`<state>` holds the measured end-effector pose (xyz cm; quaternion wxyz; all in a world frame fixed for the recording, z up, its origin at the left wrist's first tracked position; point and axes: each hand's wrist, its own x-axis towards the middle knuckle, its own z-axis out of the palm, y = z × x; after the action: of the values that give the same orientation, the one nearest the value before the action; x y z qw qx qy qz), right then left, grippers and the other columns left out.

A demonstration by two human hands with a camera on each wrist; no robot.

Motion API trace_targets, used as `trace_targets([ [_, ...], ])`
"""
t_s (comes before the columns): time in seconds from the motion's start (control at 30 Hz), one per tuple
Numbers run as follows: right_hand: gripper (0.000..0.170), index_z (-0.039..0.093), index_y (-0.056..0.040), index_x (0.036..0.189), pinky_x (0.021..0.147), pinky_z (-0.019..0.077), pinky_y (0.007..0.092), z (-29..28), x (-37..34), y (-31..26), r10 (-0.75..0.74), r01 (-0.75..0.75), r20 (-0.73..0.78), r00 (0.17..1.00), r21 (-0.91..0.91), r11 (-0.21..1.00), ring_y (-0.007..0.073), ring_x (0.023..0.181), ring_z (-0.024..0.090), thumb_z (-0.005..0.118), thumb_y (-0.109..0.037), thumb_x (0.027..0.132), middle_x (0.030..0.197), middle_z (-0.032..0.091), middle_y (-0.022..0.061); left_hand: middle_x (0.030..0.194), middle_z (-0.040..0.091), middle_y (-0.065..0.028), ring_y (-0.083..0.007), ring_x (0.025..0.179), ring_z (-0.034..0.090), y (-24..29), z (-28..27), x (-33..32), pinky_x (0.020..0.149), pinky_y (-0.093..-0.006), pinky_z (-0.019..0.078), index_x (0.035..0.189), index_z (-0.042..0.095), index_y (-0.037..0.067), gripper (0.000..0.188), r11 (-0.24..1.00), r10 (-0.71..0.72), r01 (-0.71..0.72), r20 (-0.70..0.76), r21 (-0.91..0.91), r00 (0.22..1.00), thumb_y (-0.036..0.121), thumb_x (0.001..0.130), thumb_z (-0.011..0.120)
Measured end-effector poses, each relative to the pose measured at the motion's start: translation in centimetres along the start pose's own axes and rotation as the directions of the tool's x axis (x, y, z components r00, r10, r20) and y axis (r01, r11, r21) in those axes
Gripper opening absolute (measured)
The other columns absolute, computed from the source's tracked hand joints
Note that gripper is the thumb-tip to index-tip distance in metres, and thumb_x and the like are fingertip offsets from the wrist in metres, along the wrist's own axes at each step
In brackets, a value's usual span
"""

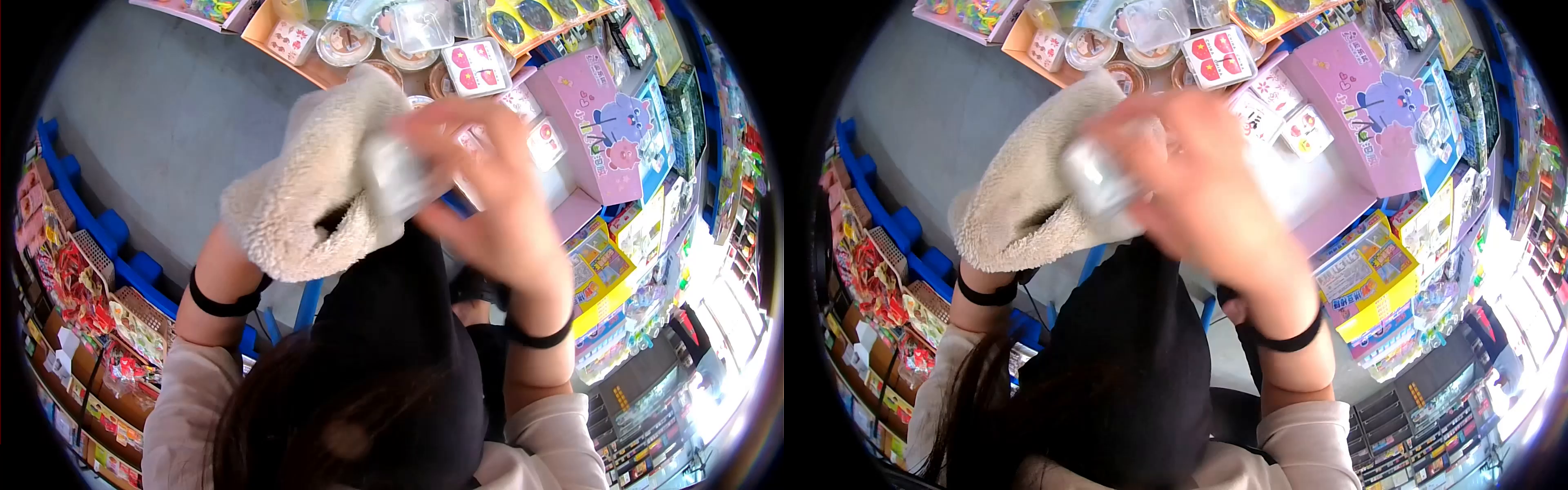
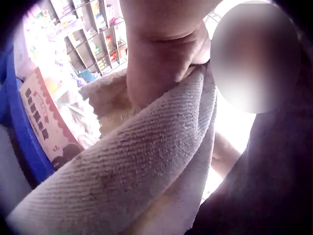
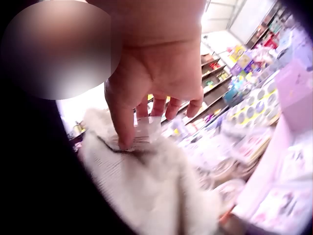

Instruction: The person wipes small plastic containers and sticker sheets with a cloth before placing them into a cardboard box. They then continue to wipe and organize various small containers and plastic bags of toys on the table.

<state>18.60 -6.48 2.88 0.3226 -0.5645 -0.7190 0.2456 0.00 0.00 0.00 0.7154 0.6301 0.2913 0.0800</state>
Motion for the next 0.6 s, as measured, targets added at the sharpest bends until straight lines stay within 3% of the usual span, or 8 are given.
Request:
trace_targets([
  [0.07,0.050,0.054,-0.0060,0.105,0.082,0.0336,0.0351,2.1,0.0,-1.8,-0.009,0.008,-0.042,0.999,-0.023,1.000,0.0241,0.096,0.045,0.057,0.000,0.055,0.103,0.049,0.0057,0.116,0.049,-0.0110,-0.0169,0.107,0.046,1.3,0.6,0.5,0.092,-0.0311,0.0374,0.124,0.038,0.000,0.060,0.777,-0.119,0.021,-0.115,-0.629,0.986,0.008,0.071,0.065],
  [0.1,0.050,0.054,-0.0060,0.105,0.082,0.0336,0.0351,2.5,-0.4,-1.6,-0.015,0.014,-0.053,0.998,-0.010,1.000,0.0241,0.096,0.045,0.057,0.000,0.055,0.103,0.049,0.0057,0.108,0.053,-0.0089,-0.0149,0.099,0.051,0.7,0.6,0.4,0.085,-0.0291,0.0419,0.116,0.045,0.000,0.053,0.946,0.054,-0.108,-0.181,-0.305,0.982,0.002,0.068,0.065],
  [0.23,0.059,0.051,-0.0045,0.111,0.083,0.0338,0.0355,3.1,0.1,-0.9,-0.048,0.039,-0.148,0.988,-0.067,0.997,0.0257,0.096,0.045,0.058,0.003,0.053,0.104,0.049,0.0062,0.102,0.056,-0.0066,-0.0135,0.093,0.053,0.2,1.0,0.9,0.080,-0.0281,0.0446,0.109,0.049,0.000,0.047,0.917,0.074,-0.171,-0.269,-0.361,0.960,-0.002,0.065,0.066],
  [0.37,0.070,0.048,-0.0050,0.115,0.084,0.0355,0.0356,2.8,0.0,-0.2,-0.057,0.070,-0.141,0.988,0.090,0.993,0.0281,0.098,0.046,0.063,0.004,0.047,0.108,0.049,0.0079,0.100,0.057,-0.0069,-0.0123,0.091,0.055,1.1,0.9,0.9,0.078,-0.0275,0.0460,0.107,0.050,0.000,0.043,0.934,0.004,-0.134,-0.364,-0.332,0.932,-0.003,0.067,0.066],
  [0.43,0.070,0.046,-0.0037,0.116,0.085,0.0360,0.0349,2.7,-0.1,0.1,-0.006,0.038,-0.161,0.987,0.198,0.979,0.0292,0.099,0.046,0.068,0.001,0.049,0.111,0.049,0.0095,0.100,0.057,-0.0071,-0.0120,0.090,0.055,0.0,1.4,0.6,0.077,-0.0270,0.0465,0.107,0.050,0.000,0.031,0.891,-0.009,-0.169,-0.389,-0.422,0.921,0.003,0.077,0.059],
  [0.5,0.074,0.043,-0.0015,0.119,0.088,0.0360,0.0357,2.8,-0.4,-0.1,0.154,-0.070,-0.130,0.979,0.499,0.864,0.0298,0.103,0.045,0.075,-0.005,0.051,0.116,0.049,0.0119,0.101,0.057,-0.0076,-0.0126,0.090,0.055,-0.7,1.4,0.2,0.077,-0.0272,0.0465,0.108,0.050,0.000,0.024,0.739,0.110,-0.341,-0.395,-0.582,0.912,0.010,0.087,0.047],
  [0.53,0.074,0.044,-0.0014,0.118,0.089,0.0359,0.0360,2.8,-0.5,-0.1,0.194,-0.105,-0.104,0.976,0.556,0.825,0.0296,0.104,0.045,0.075,-0.006,0.051,0.116,0.049,0.0121,0.101,0.056,-0.0079,-0.0124,0.090,0.055,-0.3,1.6,0.2,0.077,-0.0263,0.0459,0.107,0.050,-0.001,0.025,0.735,0.122,-0.334,-0.369,-0.591,0.921,0.013,0.091,0.037],
  [0.6,0.073,0.045,-0.0012,0.117,0.090,0.0358,0.0363,2.8,-0.6,0.0,0.235,-0.143,-0.072,0.969,0.613,0.777,0.0294,0.105,0.045,0.075,-0.006,0.051,0.116,0.049,0.0123,0.102,0.056,-0.0077,-0.0118,0.091,0.055,-0.4,1.3,0.2,0.077,-0.0252,0.0454,0.108,0.050,-0.001,0.025,0.759,0.133,-0.319,-0.345,-0.567,0.929,0.013,0.091,0.037],
])
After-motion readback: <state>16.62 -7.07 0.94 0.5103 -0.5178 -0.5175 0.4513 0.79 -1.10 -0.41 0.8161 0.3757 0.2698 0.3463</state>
